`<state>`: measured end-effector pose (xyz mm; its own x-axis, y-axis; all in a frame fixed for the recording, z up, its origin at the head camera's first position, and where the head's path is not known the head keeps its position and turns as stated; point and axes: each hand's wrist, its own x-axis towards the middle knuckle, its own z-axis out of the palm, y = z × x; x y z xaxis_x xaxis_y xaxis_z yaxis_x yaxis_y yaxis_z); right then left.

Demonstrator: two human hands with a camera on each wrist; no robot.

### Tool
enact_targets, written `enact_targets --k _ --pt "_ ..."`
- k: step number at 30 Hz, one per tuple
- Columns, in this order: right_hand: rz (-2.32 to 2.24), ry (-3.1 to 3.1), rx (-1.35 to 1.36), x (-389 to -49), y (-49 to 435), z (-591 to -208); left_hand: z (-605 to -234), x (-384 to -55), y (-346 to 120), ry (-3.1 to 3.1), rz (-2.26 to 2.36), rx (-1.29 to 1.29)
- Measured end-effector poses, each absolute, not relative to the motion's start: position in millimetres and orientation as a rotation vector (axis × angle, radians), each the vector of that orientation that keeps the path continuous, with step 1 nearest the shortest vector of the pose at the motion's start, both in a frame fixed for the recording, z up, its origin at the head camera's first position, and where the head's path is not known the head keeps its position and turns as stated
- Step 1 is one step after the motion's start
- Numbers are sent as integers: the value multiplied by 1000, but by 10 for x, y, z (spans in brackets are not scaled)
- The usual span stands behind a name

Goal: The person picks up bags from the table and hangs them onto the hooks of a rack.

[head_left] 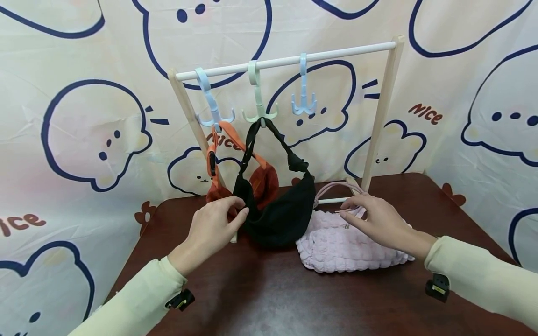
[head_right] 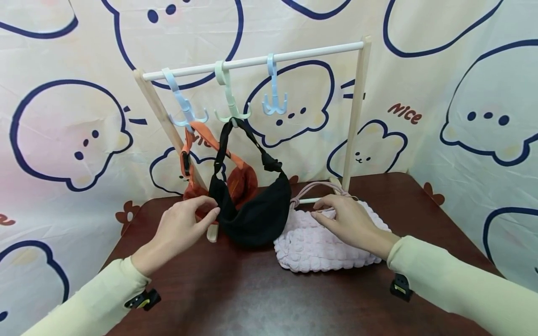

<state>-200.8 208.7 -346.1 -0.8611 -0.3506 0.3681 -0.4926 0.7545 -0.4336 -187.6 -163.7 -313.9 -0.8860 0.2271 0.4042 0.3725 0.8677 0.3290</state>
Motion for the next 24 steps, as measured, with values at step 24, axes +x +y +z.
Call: enact_targets --k 24 --pt "706 -2767 612 -1975 2287 -3579 -3348 -1873 -1290 -2726 -658 -565"
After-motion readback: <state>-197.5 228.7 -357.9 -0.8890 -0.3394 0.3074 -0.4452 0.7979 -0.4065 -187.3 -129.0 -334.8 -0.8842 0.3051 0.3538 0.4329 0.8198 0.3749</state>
